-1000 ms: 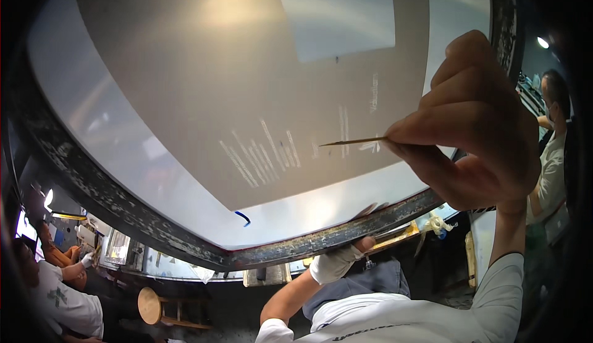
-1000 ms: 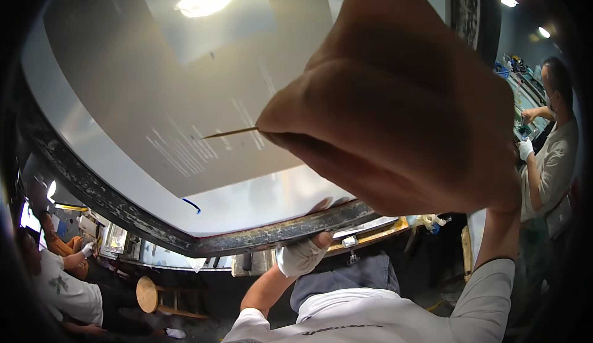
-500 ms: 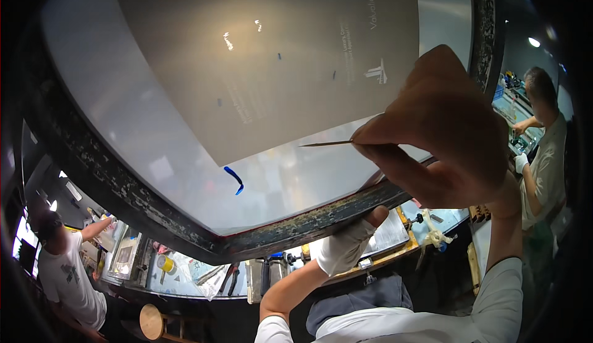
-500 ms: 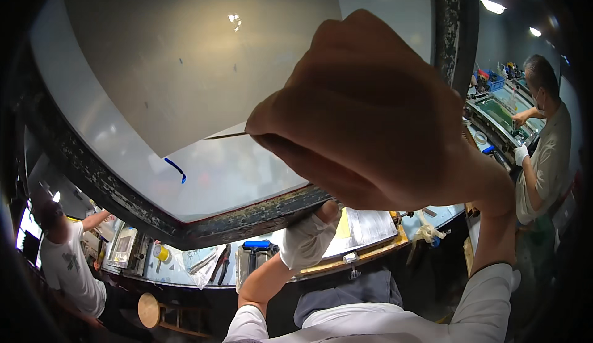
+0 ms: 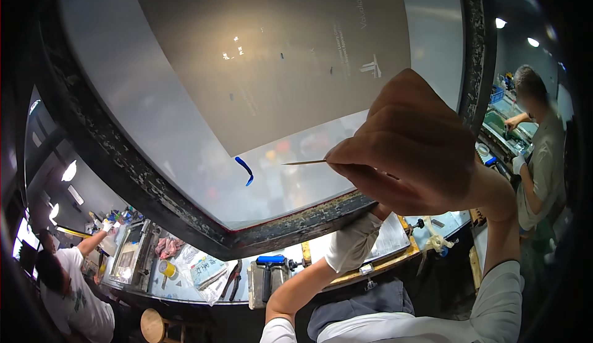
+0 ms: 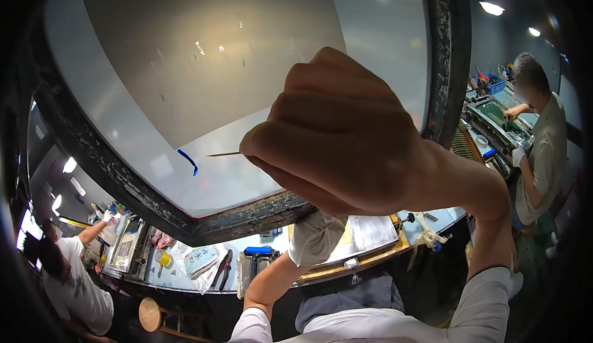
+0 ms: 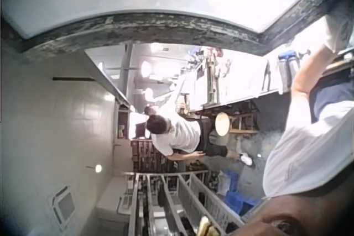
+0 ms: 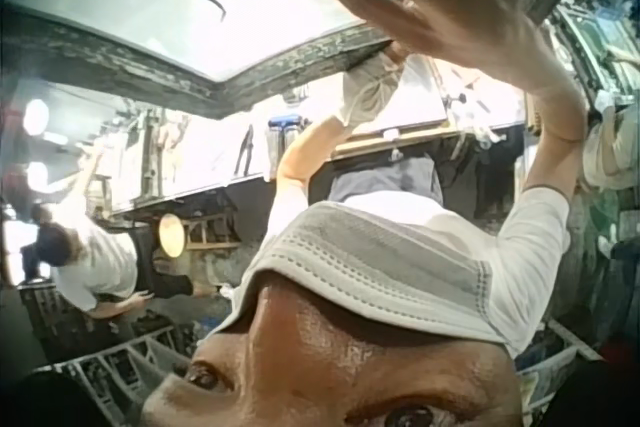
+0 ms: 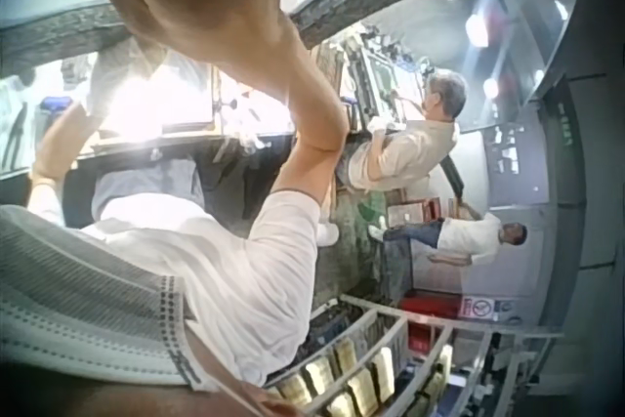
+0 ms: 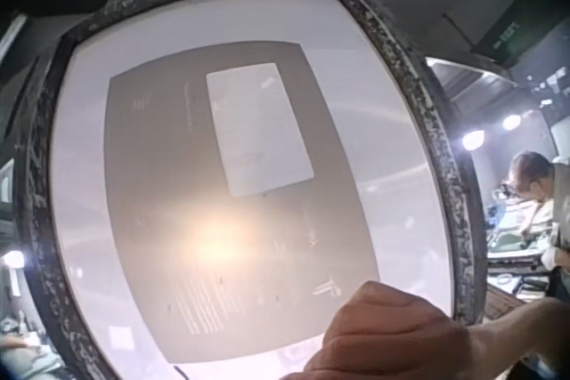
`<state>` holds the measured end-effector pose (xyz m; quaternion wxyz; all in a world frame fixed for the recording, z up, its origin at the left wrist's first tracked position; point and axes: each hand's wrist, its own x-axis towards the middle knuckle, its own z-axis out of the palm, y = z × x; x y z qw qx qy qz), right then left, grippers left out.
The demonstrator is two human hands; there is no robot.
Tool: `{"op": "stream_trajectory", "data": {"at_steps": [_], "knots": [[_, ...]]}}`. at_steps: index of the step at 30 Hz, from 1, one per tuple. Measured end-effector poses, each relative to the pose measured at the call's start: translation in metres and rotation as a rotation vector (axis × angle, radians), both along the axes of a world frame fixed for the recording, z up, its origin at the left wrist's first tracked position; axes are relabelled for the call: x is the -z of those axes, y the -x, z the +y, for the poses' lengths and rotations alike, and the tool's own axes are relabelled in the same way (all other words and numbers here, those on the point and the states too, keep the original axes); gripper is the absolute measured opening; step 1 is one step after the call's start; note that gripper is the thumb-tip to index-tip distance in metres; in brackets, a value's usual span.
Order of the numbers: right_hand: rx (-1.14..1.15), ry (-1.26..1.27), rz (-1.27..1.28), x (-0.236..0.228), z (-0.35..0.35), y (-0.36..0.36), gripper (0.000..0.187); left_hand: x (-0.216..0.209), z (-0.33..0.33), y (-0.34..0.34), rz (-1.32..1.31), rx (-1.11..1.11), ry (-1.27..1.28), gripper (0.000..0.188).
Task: The person uses a wooden stick to spread blue ink across a screen printing frame. They then use a heat gun to dry the ink on the screen.
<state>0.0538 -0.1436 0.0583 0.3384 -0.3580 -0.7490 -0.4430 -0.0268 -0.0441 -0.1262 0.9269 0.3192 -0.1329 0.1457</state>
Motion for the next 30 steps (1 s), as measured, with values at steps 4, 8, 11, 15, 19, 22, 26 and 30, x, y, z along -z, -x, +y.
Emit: {"op": "stream_trajectory", "data": {"at_steps": [4, 8, 11, 15, 19, 22, 26, 30], "knots": [[0.006, 0.004, -0.006, 0.002, 0.000, 0.001, 0.024, 0.010, 0.004, -0.006, -0.074, 0.156, 0.180, 0.029], [-0.013, -0.017, -0.003, 0.005, 0.006, 0.001, 0.023, 0.020, 0.012, -0.007, -0.003, 0.045, 0.042, 0.029], [-0.020, 0.013, 0.004, 0.005, 0.009, -0.001, 0.022, 0.033, 0.017, -0.009, 0.118, -0.077, -0.022, 0.031], [-0.025, 0.009, 0.021, 0.008, 0.015, -0.003, 0.021, 0.026, 0.013, -0.013, -0.006, -0.123, -0.074, 0.030], [-0.029, 0.017, 0.016, 0.009, 0.016, -0.003, 0.021, 0.038, 0.019, -0.017, -0.039, -0.186, -0.361, 0.026], [-0.028, 0.014, 0.001, 0.012, 0.017, -0.002, 0.021, 0.041, 0.017, -0.016, -0.014, -0.237, -0.383, 0.026], [-0.028, 0.032, -0.008, 0.014, 0.018, -0.004, 0.021, 0.040, 0.017, -0.018, -0.093, -0.044, -0.104, 0.026], [-0.053, 0.054, -0.012, 0.020, 0.021, -0.005, 0.022, 0.036, 0.013, -0.018, -0.176, 0.067, 0.049, 0.026]]}}
